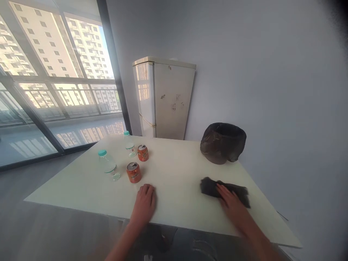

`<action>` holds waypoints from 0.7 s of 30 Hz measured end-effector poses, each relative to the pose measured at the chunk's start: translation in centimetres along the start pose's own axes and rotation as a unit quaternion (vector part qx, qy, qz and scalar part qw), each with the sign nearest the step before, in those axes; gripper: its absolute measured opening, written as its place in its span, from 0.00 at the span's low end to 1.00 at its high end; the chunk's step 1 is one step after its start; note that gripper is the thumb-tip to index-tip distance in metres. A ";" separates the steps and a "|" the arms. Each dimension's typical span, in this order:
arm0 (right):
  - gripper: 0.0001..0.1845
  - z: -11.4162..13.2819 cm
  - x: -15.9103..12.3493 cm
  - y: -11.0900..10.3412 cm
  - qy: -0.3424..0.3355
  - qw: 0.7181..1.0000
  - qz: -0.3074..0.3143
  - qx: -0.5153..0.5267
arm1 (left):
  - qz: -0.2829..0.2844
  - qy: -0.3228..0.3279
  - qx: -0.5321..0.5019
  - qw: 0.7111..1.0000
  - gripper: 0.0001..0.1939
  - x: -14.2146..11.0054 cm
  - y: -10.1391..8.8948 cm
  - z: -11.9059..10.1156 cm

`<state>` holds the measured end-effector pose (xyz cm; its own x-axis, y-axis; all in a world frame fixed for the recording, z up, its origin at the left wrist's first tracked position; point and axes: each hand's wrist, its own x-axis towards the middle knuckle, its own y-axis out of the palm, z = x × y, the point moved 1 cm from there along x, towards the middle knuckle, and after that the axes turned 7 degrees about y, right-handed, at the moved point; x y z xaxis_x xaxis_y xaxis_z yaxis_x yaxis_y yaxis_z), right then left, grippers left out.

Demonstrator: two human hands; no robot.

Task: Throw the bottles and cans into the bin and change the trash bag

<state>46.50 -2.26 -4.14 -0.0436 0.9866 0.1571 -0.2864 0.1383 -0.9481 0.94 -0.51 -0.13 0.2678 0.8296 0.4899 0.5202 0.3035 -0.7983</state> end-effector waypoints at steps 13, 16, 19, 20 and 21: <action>0.20 -1.4 -3.2 -9.1 -0.069 0.966 -0.244 0.045 | 0.038 0.007 0.048 0.998 0.10 0.1 0.4 -0.1; 0.14 2.9 2.3 -13.2 -0.068 0.927 -0.368 0.021 | 0.046 0.005 0.058 0.997 0.09 0.0 0.3 -0.3; 0.19 5.2 9.2 -16.9 -0.085 0.906 -0.414 -0.003 | 0.057 0.000 0.058 0.997 0.09 0.0 0.0 -0.5; 0.21 5.4 11.5 -17.7 -0.085 0.907 -0.412 -0.012 | 0.058 -0.003 0.058 0.997 0.09 -0.1 0.0 -0.6; 0.25 5.2 13.8 -18.4 -0.077 0.915 -0.396 -0.030 | 0.057 -0.006 0.058 0.997 0.09 -0.1 -0.1 -0.6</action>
<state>46.15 8.38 16.91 0.0195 0.5523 0.8334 -0.2345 0.8128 -0.5332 1.37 -0.87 0.10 0.3094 0.8678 0.3890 0.3896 0.2575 -0.8843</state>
